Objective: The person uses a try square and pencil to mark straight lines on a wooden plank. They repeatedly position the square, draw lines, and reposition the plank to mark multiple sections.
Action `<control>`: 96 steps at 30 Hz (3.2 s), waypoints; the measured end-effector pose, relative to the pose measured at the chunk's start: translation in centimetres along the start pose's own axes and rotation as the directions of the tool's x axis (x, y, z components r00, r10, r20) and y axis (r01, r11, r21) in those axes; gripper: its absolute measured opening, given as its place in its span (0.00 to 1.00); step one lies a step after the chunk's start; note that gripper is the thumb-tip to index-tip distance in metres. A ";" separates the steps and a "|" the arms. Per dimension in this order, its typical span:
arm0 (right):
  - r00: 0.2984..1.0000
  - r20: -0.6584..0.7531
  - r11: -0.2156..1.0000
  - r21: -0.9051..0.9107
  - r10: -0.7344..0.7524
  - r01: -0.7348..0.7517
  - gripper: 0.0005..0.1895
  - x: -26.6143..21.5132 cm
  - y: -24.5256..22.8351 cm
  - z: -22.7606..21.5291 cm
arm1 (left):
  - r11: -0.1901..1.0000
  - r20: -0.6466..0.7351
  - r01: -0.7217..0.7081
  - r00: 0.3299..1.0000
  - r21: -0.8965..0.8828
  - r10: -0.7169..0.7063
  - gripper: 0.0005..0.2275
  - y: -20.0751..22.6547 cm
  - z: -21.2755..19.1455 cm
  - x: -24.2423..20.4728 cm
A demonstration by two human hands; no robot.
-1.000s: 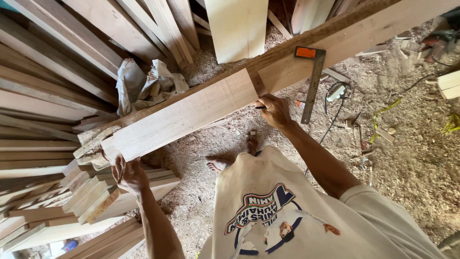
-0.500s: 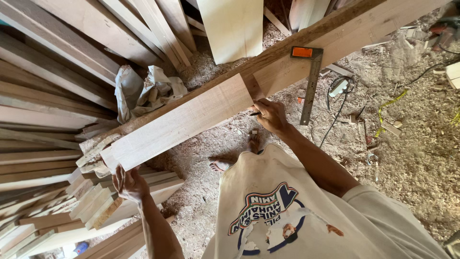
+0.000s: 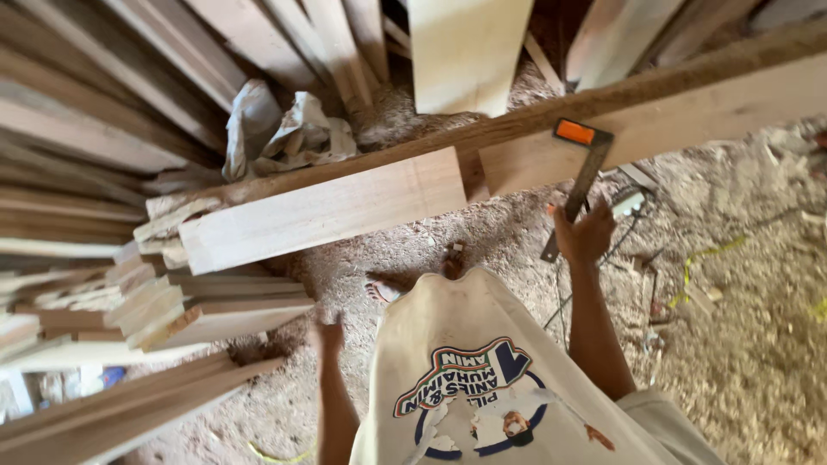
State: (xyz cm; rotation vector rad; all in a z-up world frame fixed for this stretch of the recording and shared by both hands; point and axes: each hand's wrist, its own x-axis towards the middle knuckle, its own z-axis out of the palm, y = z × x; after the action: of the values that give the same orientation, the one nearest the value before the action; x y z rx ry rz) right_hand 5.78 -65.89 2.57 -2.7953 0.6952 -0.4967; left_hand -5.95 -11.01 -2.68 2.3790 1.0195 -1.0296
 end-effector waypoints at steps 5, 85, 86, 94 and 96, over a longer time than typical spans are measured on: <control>0.854 0.318 0.855 0.189 0.412 -0.483 0.36 0.5 0.9 4.3 | 0.829 -0.147 -0.532 0.846 -0.172 0.513 0.24 4.3 5.9 -4.0; 0.782 0.236 0.500 0.655 0.576 -0.566 0.17 -29.5 -23.6 -1.0 | -0.440 -0.186 -0.862 -0.489 0.250 0.852 0.10 22.8 -14.2 -4.3; 0.744 0.298 0.418 0.676 0.598 -0.607 0.17 -29.2 -23.7 -0.8 | -0.438 -0.188 -0.864 -0.487 0.248 0.853 0.10 22.8 -14.2 -4.4; 0.651 0.317 0.060 0.871 0.690 -0.488 0.20 -22.9 -26.1 3.9 | -0.430 -0.163 -0.853 -0.489 0.296 0.857 0.10 22.7 -14.3 -5.1; 0.622 0.330 0.008 0.879 0.710 -0.476 0.21 -21.0 -26.6 5.2 | -0.434 -0.157 -0.846 -0.495 0.310 0.854 0.10 22.7 -14.4 -5.3</control>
State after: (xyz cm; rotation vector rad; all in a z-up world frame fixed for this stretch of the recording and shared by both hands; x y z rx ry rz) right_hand 1.25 -32.05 -0.22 -1.1065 1.0941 -0.6893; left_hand 15.18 -20.91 11.72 2.0810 -1.3218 0.2915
